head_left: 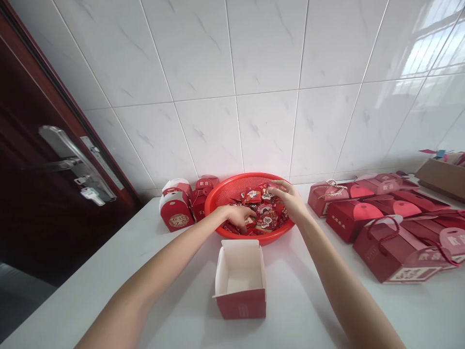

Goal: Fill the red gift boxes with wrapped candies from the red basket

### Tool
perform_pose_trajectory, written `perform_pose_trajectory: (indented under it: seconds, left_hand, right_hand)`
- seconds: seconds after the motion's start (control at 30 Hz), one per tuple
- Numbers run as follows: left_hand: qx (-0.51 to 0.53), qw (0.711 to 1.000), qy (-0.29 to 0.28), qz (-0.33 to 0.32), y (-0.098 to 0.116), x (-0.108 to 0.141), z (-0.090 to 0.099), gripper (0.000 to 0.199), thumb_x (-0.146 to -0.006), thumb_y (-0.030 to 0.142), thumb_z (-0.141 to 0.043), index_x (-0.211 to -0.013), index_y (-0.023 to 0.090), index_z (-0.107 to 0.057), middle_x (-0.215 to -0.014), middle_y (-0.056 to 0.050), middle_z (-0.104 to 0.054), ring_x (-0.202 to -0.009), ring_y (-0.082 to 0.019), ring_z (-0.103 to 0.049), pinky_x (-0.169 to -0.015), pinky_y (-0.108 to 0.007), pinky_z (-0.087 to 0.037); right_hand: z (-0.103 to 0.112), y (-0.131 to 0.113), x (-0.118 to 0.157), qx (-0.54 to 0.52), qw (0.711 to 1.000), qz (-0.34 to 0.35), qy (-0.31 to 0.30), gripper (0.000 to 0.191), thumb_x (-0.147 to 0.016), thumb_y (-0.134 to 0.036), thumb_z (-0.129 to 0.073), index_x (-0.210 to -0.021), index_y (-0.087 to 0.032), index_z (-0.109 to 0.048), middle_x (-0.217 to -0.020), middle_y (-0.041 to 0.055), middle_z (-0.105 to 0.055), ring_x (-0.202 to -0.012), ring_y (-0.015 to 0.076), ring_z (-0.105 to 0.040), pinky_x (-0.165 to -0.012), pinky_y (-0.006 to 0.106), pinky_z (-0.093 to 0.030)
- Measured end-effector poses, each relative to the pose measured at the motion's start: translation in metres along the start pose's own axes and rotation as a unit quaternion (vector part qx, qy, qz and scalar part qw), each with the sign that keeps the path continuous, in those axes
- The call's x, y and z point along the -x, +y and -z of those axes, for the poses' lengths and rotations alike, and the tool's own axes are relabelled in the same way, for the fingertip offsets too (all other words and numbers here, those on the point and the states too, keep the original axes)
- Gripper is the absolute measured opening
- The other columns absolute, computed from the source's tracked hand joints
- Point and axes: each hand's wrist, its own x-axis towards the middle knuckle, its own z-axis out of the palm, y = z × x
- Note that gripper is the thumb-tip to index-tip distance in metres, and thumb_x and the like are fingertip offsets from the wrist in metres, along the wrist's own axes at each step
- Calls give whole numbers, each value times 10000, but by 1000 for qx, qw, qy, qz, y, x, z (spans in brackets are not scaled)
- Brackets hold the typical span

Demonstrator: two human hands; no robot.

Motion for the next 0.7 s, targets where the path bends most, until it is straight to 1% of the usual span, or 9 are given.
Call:
perform_pose_trajectory:
  seconds: [0.1, 0.17, 0.23, 0.27, 0.3, 0.4, 0.53, 0.6, 0.7]
  left_hand:
    - [22, 999, 28, -13, 0, 2, 3, 828, -580, 276, -797, -1379, 246, -581, -1363, -54, -634, -1196, -318, -619, -906, -310, -533]
    - [78, 992, 93, -35, 1, 3, 5, 830, -592, 291, -821, -1383, 229, -576, -1384, -58, -616, -1248, -325, -583, -990, -333, -503]
    - [153, 970, 178, -57, 1, 3, 7, 819, -591, 253, -839, -1369, 219, -584, -1407, -65, -595, -1293, -326, -545, -1057, -359, -464]
    - [185, 958, 211, -64, 0, 2, 8, 803, -593, 220, -839, -1358, 215, -590, -1411, -70, -590, -1295, -320, -542, -1065, -366, -459]
    - [207, 947, 234, -67, -1, 2, 8, 784, -602, 188, -832, -1348, 210, -593, -1409, -75, -590, -1284, -311, -551, -1055, -367, -467]
    - [231, 935, 263, -56, -6, -1, 8, 727, -647, 168, -814, -1338, 192, -587, -1370, -90, -610, -1209, -283, -601, -989, -355, -507]
    - [256, 917, 304, -22, -13, -3, 6, 720, -676, 273, -848, -1333, 165, -572, -1264, -106, -660, -1084, -277, -651, -885, -339, -533]
    - [264, 909, 324, -7, -16, -5, 6, 721, -658, 329, -878, -1296, 160, -587, -1160, -93, -693, -1013, -268, -663, -833, -322, -530]
    - [276, 894, 351, 5, -21, -8, 5, 691, -605, 417, -914, -1179, 158, -628, -968, -54, -707, -890, -247, -664, -744, -295, -513]
  right_hand:
    - [1, 2, -1, -4, 1000, 2, -2, 403, -618, -391, -803, -961, -229, -667, -869, 24, -743, -819, 226, -692, -720, 350, -525]
    - [2, 4, -3, -7, 1000, 5, -4, 390, -628, -377, -806, -964, -231, -671, -880, 21, -744, -801, 213, -691, -722, 347, -532]
    - [3, 5, -4, -11, 1000, 5, -6, 381, -640, -368, -805, -970, -230, -672, -896, 22, -744, -773, 200, -691, -716, 344, -541]
    - [3, 6, -5, -13, 1000, 5, -8, 380, -646, -366, -804, -975, -229, -671, -902, 23, -745, -760, 196, -691, -712, 342, -545]
    - [3, 6, -5, -16, 1000, 6, -9, 382, -649, -364, -804, -979, -227, -671, -905, 24, -745, -749, 192, -692, -706, 341, -550]
    - [3, 7, -5, -21, 1000, 7, -12, 398, -645, -364, -809, -990, -221, -671, -903, 25, -743, -739, 188, -696, -688, 330, -558]
    - [2, 6, -5, -25, 1000, 2, -11, 422, -625, -371, -814, -988, -211, -670, -867, 17, -735, -720, 180, -691, -649, 309, -553]
    - [2, 6, -5, -27, 1000, 1, -11, 419, -619, -370, -815, -978, -210, -669, -844, 11, -733, -715, 175, -688, -645, 300, -550]
    - [3, 6, -6, -30, 999, -1, -13, 419, -617, -368, -816, -977, -212, -670, -805, 3, -727, -698, 171, -682, -634, 294, -546]
